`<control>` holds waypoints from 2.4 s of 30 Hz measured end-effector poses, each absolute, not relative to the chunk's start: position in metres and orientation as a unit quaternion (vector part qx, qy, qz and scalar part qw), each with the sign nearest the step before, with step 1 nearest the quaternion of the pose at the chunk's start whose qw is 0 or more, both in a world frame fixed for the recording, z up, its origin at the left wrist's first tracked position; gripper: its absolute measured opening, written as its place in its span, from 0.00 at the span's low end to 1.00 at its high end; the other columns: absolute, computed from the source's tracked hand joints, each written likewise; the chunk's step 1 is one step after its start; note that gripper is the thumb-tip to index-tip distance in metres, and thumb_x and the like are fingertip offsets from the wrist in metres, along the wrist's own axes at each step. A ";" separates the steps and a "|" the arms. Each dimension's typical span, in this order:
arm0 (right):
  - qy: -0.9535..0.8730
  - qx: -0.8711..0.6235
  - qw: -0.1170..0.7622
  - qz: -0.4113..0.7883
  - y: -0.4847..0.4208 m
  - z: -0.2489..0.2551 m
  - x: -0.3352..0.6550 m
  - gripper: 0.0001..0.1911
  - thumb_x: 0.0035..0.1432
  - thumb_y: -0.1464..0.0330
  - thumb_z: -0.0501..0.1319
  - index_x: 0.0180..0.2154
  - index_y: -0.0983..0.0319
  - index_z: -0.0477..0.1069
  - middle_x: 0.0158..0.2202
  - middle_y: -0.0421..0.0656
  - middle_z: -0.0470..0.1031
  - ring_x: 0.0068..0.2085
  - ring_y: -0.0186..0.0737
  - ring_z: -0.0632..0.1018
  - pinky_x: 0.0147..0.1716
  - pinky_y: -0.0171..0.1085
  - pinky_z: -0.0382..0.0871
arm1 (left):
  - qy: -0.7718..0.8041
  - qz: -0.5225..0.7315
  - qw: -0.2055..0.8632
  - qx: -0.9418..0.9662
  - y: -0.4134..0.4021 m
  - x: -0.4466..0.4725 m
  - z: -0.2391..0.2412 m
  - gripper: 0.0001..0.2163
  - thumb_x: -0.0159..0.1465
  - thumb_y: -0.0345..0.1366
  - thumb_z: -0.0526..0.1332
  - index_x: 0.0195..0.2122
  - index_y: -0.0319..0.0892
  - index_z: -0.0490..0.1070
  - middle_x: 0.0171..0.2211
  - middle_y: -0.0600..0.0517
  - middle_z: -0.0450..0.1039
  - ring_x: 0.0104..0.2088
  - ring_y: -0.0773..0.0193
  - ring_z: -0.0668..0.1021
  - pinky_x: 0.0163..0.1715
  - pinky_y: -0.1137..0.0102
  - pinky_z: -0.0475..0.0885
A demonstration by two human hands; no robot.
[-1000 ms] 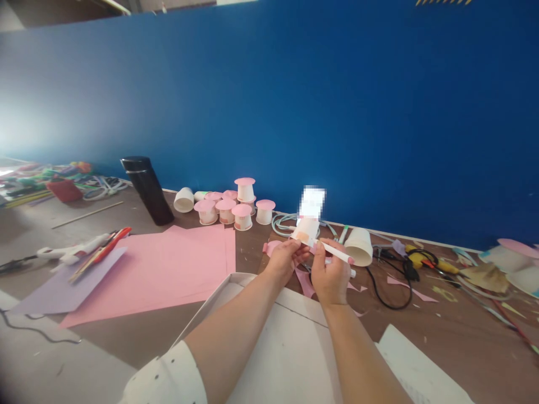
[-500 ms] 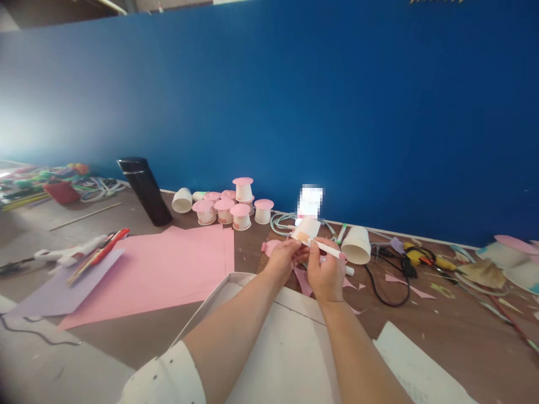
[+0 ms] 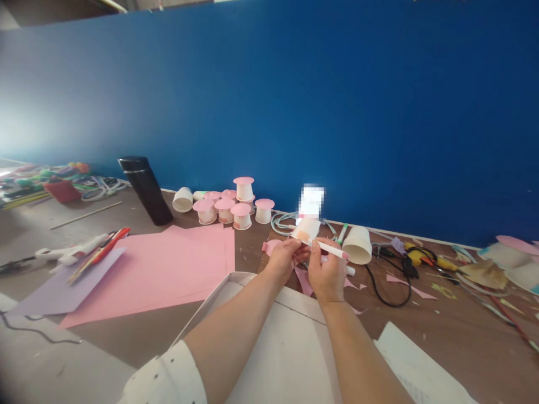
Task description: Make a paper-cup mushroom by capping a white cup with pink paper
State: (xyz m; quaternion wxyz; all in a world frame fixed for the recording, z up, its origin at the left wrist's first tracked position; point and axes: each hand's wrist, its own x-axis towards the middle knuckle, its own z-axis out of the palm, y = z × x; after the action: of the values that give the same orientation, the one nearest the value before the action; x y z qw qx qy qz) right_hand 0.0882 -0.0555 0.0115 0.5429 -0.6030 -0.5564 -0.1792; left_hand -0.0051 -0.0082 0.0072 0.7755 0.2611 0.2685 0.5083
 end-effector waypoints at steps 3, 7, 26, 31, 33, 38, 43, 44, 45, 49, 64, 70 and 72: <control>-0.556 -0.600 0.548 -0.177 -0.056 0.012 0.088 0.12 0.62 0.63 0.56 0.36 0.64 0.73 0.36 0.51 0.78 0.38 0.46 0.77 0.41 0.42 0.68 | 0.273 0.508 0.775 0.257 -0.009 -0.005 0.009 0.05 0.57 0.31 0.66 0.28 0.34 0.73 0.24 0.48 0.74 0.29 0.65 0.78 0.38 0.68 0.74; -0.559 -0.611 0.535 -0.167 -0.056 0.012 0.088 0.12 0.62 0.62 0.57 0.37 0.64 0.74 0.35 0.51 0.79 0.38 0.47 0.78 0.40 0.43 0.69 | 0.276 0.509 0.777 0.249 -0.010 -0.005 0.011 0.04 0.58 0.29 0.65 0.27 0.35 0.72 0.24 0.49 0.74 0.28 0.65 0.78 0.37 0.69 0.74; -0.554 -0.620 0.527 -0.174 -0.055 0.011 0.088 0.15 0.62 0.61 0.55 0.37 0.64 0.74 0.35 0.52 0.79 0.38 0.48 0.78 0.40 0.44 0.69 | 0.271 0.511 0.773 0.261 -0.007 -0.004 0.006 0.05 0.56 0.31 0.66 0.27 0.35 0.72 0.24 0.48 0.74 0.31 0.63 0.79 0.37 0.69 0.74; -0.560 -0.623 0.523 -0.158 -0.056 0.011 0.089 0.14 0.62 0.61 0.56 0.37 0.64 0.74 0.35 0.52 0.79 0.39 0.49 0.78 0.40 0.44 0.69 | 0.264 0.513 0.773 0.264 -0.007 -0.004 0.005 0.08 0.53 0.34 0.69 0.28 0.35 0.72 0.23 0.49 0.74 0.31 0.61 0.79 0.39 0.66 0.75; -0.556 -0.622 0.526 -0.163 -0.056 0.011 0.089 0.14 0.62 0.61 0.56 0.37 0.64 0.74 0.35 0.52 0.79 0.39 0.49 0.78 0.41 0.44 0.69 | 0.262 0.513 0.772 0.270 -0.007 -0.003 0.004 0.09 0.52 0.35 0.70 0.28 0.35 0.72 0.24 0.49 0.74 0.32 0.61 0.80 0.39 0.66 0.75; -0.557 -0.615 0.533 -0.168 -0.057 0.011 0.089 0.14 0.63 0.61 0.56 0.38 0.64 0.74 0.36 0.52 0.79 0.39 0.48 0.77 0.41 0.44 0.68 | 0.262 0.517 0.764 0.284 -0.006 -0.003 0.003 0.12 0.49 0.39 0.71 0.26 0.36 0.72 0.24 0.49 0.73 0.34 0.60 0.79 0.39 0.66 0.74; -0.561 -0.621 0.525 -0.158 -0.057 0.011 0.088 0.15 0.63 0.60 0.55 0.38 0.64 0.74 0.33 0.50 0.78 0.39 0.48 0.77 0.40 0.43 0.67 | 0.258 0.510 0.763 0.303 -0.005 -0.002 0.000 0.13 0.49 0.40 0.71 0.26 0.37 0.72 0.24 0.49 0.74 0.30 0.62 0.79 0.38 0.66 0.74; -0.562 -0.623 0.522 -0.155 -0.057 0.011 0.088 0.15 0.62 0.60 0.56 0.38 0.64 0.74 0.31 0.50 0.78 0.38 0.48 0.77 0.40 0.43 0.67 | 0.258 0.510 0.763 0.303 -0.005 -0.002 0.000 0.13 0.49 0.41 0.71 0.26 0.37 0.72 0.23 0.49 0.74 0.29 0.63 0.78 0.38 0.67 0.74; -0.564 -0.623 0.520 -0.153 -0.057 0.011 0.088 0.15 0.62 0.60 0.56 0.37 0.64 0.74 0.31 0.49 0.78 0.38 0.48 0.77 0.39 0.43 0.67 | 0.258 0.510 0.763 0.302 -0.005 -0.002 0.000 0.13 0.49 0.41 0.71 0.25 0.37 0.72 0.23 0.50 0.74 0.29 0.63 0.78 0.38 0.67 0.74; -0.562 -0.624 0.520 -0.155 -0.057 0.011 0.087 0.15 0.63 0.60 0.55 0.37 0.64 0.74 0.31 0.50 0.78 0.38 0.48 0.77 0.39 0.43 0.67 | 0.257 0.515 0.759 0.305 -0.007 -0.003 0.001 0.13 0.49 0.40 0.71 0.25 0.36 0.72 0.24 0.49 0.74 0.30 0.62 0.78 0.38 0.66 0.74; -0.558 -0.629 0.517 -0.159 -0.055 0.010 0.089 0.15 0.62 0.60 0.54 0.37 0.64 0.74 0.35 0.52 0.78 0.40 0.50 0.77 0.41 0.45 0.68 | 0.261 0.515 0.756 0.308 -0.005 -0.001 -0.002 0.13 0.49 0.41 0.71 0.26 0.37 0.72 0.24 0.49 0.73 0.29 0.63 0.78 0.36 0.67 0.73; -0.556 -0.626 0.521 -0.166 -0.056 0.011 0.088 0.15 0.62 0.61 0.55 0.38 0.64 0.74 0.35 0.52 0.78 0.41 0.51 0.77 0.42 0.46 0.68 | 0.271 0.513 0.751 0.316 -0.005 -0.001 -0.002 0.11 0.51 0.40 0.70 0.26 0.37 0.73 0.24 0.49 0.74 0.28 0.65 0.77 0.33 0.69 0.72; -0.555 -0.621 0.524 -0.176 -0.056 0.011 0.088 0.15 0.63 0.61 0.54 0.38 0.64 0.74 0.36 0.53 0.78 0.42 0.51 0.77 0.43 0.46 0.69 | 0.279 0.511 0.751 0.312 -0.005 -0.001 -0.002 0.11 0.51 0.40 0.70 0.26 0.37 0.73 0.24 0.49 0.74 0.28 0.65 0.77 0.34 0.69 0.72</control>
State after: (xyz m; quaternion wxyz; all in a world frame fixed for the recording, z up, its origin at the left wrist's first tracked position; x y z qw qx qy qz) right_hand 0.0881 -0.0561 0.0113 0.5244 -0.6215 -0.5547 -0.1761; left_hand -0.0009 -0.0049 -0.0015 0.7505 0.3121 0.2794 0.5111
